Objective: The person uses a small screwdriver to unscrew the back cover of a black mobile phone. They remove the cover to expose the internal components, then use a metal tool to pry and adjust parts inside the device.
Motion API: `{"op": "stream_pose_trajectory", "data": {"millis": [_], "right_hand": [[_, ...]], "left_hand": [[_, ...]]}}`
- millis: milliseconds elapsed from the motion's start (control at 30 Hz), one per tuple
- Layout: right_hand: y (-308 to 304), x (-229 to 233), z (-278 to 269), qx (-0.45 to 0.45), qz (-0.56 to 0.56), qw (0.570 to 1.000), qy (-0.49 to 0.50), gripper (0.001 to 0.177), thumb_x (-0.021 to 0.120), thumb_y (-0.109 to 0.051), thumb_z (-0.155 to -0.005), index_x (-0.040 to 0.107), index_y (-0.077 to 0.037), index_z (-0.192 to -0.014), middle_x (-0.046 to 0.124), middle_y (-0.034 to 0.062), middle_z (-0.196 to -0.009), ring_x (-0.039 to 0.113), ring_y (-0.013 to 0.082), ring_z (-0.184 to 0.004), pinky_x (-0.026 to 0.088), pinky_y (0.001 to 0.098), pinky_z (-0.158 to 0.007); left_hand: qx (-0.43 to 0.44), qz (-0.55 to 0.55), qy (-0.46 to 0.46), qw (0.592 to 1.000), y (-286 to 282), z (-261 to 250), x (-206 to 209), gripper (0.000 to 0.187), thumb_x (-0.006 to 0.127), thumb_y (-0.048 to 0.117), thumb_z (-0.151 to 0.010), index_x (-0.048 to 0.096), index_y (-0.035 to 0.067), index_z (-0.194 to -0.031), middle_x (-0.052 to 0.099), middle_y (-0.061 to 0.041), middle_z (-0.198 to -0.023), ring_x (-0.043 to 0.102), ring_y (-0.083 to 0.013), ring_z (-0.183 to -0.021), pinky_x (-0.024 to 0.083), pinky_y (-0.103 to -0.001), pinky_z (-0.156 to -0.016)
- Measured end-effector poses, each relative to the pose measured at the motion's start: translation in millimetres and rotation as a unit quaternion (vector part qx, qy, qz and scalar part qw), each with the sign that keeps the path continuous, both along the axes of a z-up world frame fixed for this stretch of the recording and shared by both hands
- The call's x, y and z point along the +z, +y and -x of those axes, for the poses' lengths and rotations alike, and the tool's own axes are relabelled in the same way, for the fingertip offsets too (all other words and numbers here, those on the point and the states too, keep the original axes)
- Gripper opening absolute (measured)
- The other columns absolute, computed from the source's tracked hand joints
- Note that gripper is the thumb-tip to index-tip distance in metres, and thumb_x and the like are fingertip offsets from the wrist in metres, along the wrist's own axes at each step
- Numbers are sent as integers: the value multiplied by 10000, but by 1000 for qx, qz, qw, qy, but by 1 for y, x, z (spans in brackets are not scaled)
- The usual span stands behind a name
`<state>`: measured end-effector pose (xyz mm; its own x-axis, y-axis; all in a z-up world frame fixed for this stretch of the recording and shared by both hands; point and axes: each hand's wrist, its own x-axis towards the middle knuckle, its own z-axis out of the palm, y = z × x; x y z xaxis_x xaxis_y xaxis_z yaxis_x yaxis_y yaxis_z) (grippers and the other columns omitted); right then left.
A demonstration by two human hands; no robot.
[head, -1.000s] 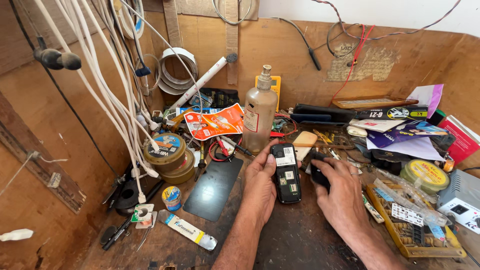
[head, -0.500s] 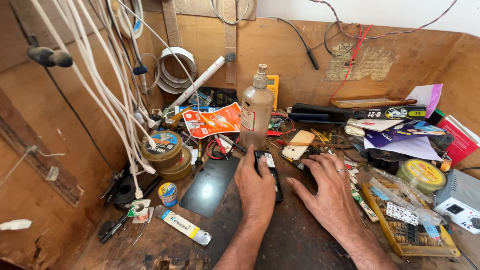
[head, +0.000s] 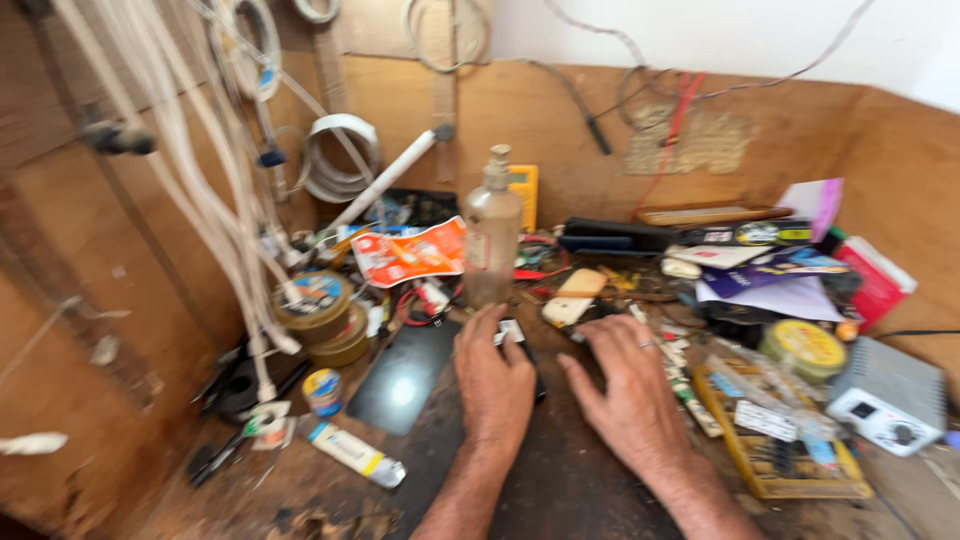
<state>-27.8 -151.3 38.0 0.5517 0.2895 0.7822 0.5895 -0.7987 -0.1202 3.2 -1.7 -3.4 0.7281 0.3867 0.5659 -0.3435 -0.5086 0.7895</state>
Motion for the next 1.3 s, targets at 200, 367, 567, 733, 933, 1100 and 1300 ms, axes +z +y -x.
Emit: {"op": "stream_pose_trajectory", "data": {"millis": [200,367,567,733,933,1100,1300], "right_hand": [[-4,-2,13,-21,-61,998,26,193,691,-85,-890,686,-6,-1065,710,134,-1071,604,337,-1152,479,447,-990],[-7,-12,8,-31,-48,998,21,171,697,-98,-878,692,3,-1016,708,146,-1038,613,329,-1121,484,454,-985],[-20,-31,-7,-119,-12,993,15,157,675,-104,-945,710,-36,-1082,710,132,-1065,619,234,-1055,498,437,-979],[-34,-29,4,-333,15,939,90,296,716,-225,-884,719,-81,-1143,681,115,-1063,570,273,-1050,436,468,-919],[-36,-20,18,-402,42,894,192,313,729,-336,-843,713,-130,-1079,671,69,-1098,537,286,-1135,395,498,-963],[-30,-14,16,-394,83,889,217,334,693,-356,-902,695,-94,-1109,673,89,-1088,548,281,-1120,395,497,-936],[-36,-7,6,-381,153,871,270,403,662,-358,-954,659,14,-1109,671,160,-1116,567,290,-1128,423,508,-938]], "left_hand": [[-6,1,-11,1000,0,-4,-5,362,614,7,-845,666,-9,-1203,642,-202,-1316,556,-376,-1273,394,-472,-1090],[-8,6,-33,999,-2,1,2,359,641,36,-841,672,-9,-1195,641,-201,-1309,557,-378,-1271,394,-472,-1103],[-18,-1,2,1000,0,5,2,329,625,24,-853,681,-11,-1175,621,-210,-1321,534,-390,-1279,389,-480,-1090],[-9,75,14,997,6,1,6,372,514,-49,-846,713,22,-1152,681,-161,-1255,612,-330,-1237,448,-441,-1090],[36,82,39,995,5,9,11,303,552,-19,-864,657,9,-1146,640,-169,-1131,584,-352,-1138,453,-473,-996],[35,-51,63,996,0,12,17,426,722,139,-858,559,-38,-1210,543,-226,-1188,499,-406,-1148,406,-525,-1005],[11,-130,85,988,-5,14,18,641,810,206,-788,496,-35,-1292,513,-223,-1245,462,-404,-1202,381,-551,-1008]]}}
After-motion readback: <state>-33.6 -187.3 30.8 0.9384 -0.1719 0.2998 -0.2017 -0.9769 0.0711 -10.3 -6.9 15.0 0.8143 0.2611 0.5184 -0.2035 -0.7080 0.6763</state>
